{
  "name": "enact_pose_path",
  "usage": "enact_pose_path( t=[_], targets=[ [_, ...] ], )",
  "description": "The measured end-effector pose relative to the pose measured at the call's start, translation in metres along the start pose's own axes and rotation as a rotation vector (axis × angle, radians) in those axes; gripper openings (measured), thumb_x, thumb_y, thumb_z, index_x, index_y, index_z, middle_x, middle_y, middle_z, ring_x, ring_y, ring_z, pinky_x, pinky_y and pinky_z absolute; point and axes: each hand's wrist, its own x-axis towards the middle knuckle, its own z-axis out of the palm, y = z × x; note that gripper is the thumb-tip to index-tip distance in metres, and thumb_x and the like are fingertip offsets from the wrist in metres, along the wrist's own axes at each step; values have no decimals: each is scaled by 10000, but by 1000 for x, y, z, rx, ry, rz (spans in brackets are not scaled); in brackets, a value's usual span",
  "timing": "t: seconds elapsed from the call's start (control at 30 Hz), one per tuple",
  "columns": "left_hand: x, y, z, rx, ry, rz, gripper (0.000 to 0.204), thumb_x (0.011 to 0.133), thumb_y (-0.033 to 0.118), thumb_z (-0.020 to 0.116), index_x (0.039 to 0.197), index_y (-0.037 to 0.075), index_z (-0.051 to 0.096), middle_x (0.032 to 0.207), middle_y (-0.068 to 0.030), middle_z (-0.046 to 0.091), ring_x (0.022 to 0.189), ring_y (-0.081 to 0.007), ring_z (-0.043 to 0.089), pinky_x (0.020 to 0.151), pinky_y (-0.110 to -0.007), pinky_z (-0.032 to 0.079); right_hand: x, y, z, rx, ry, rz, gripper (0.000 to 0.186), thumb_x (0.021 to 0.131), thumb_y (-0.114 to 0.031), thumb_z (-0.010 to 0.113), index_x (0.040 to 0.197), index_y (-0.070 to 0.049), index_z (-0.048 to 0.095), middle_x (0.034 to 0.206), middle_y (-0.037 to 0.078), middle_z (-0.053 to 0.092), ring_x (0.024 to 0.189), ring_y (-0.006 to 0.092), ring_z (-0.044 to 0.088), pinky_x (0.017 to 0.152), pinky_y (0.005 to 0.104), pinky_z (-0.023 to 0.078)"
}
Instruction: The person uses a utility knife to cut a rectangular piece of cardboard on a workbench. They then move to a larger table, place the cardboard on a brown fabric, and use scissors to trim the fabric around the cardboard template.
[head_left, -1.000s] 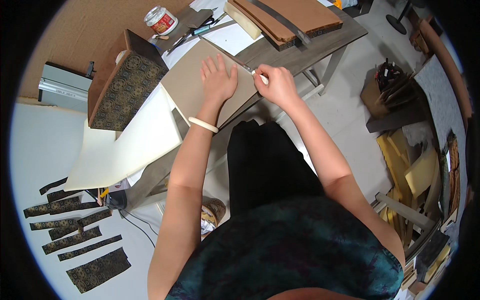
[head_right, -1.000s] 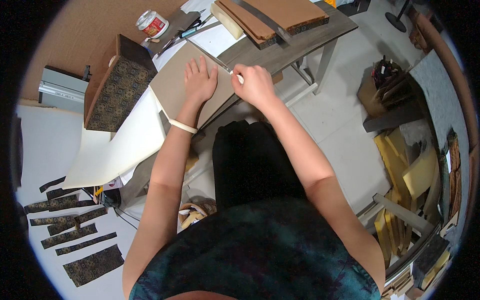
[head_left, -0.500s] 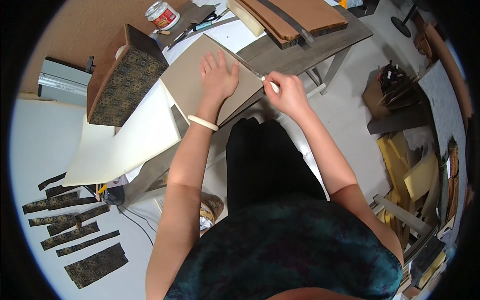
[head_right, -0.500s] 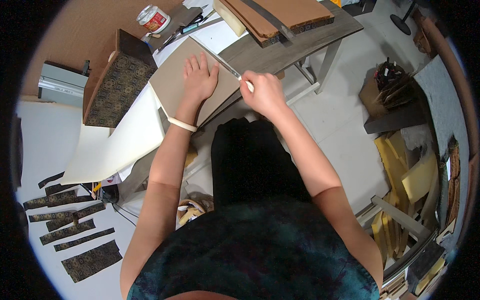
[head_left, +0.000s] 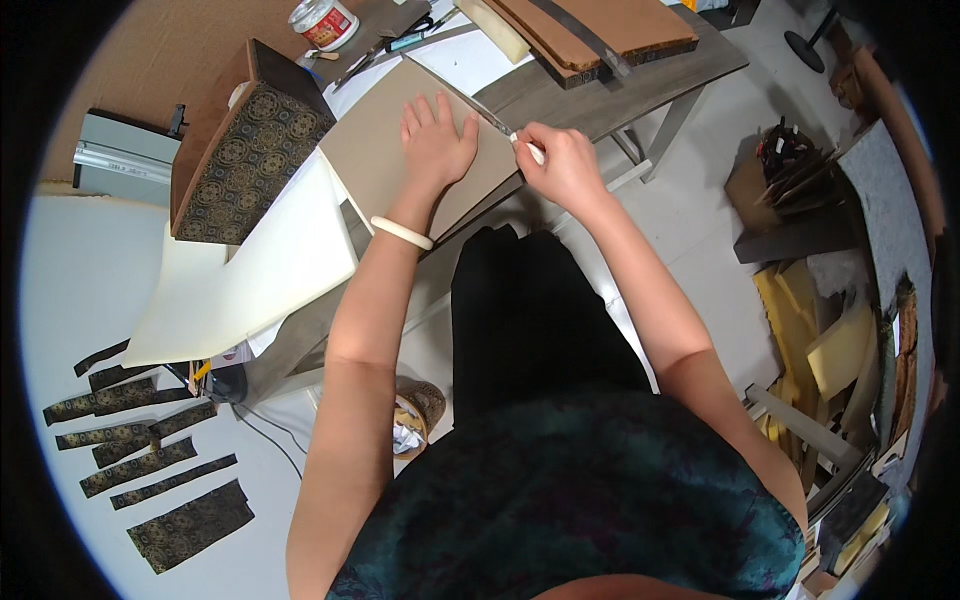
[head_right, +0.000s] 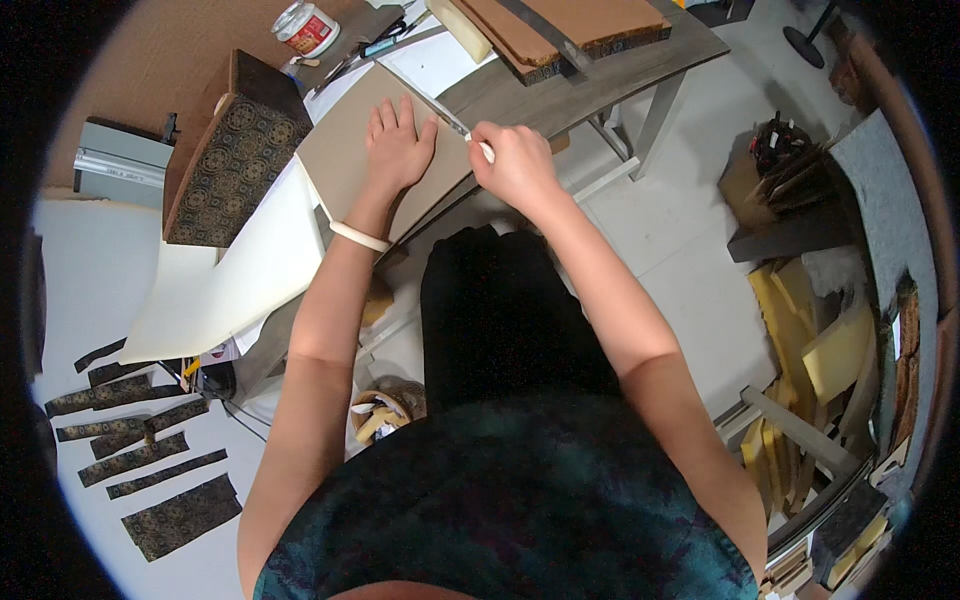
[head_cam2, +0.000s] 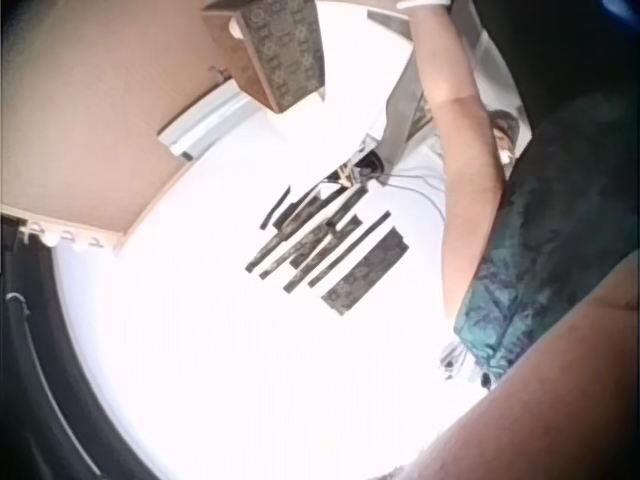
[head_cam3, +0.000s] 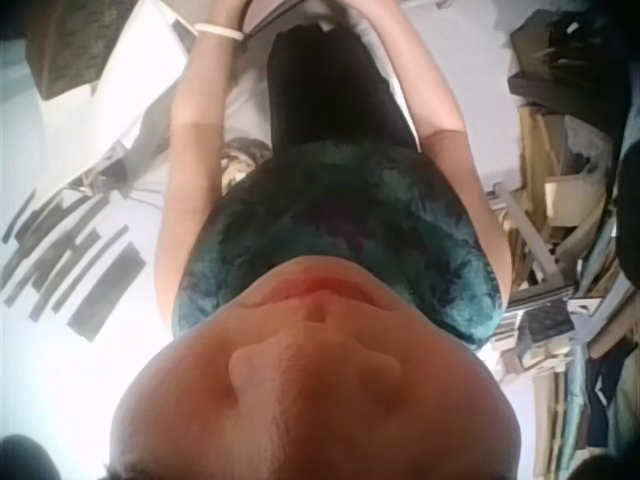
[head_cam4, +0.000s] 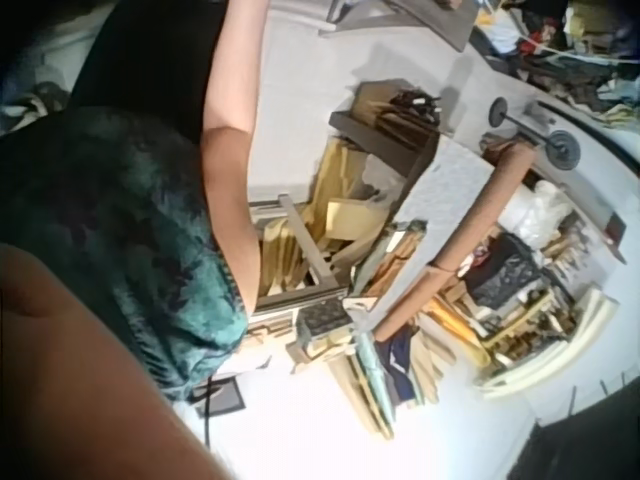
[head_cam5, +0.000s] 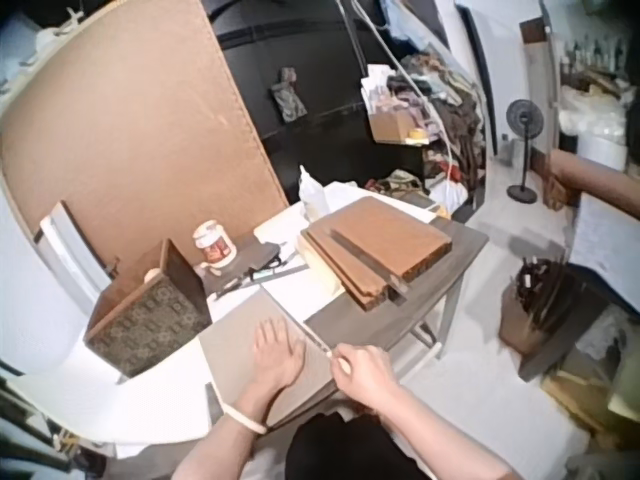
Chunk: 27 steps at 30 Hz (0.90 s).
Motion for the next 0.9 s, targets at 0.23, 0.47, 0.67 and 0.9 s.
enact_pose_path(
  t=[0.23, 0.47, 0.67, 0.9],
  targets=[
    [105, -85, 3, -130, 180, 109, 571, 1017, 300, 422, 1472, -38, 491, 1587, -260, 414, 1484, -463, 337, 1236, -495, 272, 3, -6, 3, 13, 28, -28, 107, 889, -173, 674, 902, -70, 702, 748, 179, 713, 727, 410, 702, 674, 509, 562],
    [117, -57, 20, -53, 76, -21, 641, 1056, 373, 331, 1575, -1, 373, 1656, -171, 352, 1550, -351, 277, 1282, -443, 184, 4, 7, 1, 29, 65, -53, 82, 881, -132, 673, 887, -53, 695, 772, 170, 720, 719, 394, 699, 658, 472, 556],
    [112, -64, 17, -4, 49, -73, 641, 1068, 405, 307, 1594, 42, 360, 1671, -148, 329, 1562, -330, 255, 1281, -437, 187, -10, 0, -11, 99, 43, -51, 75, 887, -116, 659, 853, -51, 674, 766, 166, 713, 710, 401, 688, 644, 478, 541],
    [115, -68, 22, 22, 48, -64, 666, 1065, 406, 274, 1612, 27, 312, 1691, -129, 296, 1578, -312, 221, 1290, -450, 148, -12, 5, -4, 122, 72, -87, 78, 894, -109, 649, 849, -47, 660, 767, 165, 705, 715, 414, 671, 630, 477, 531]
  ],
)
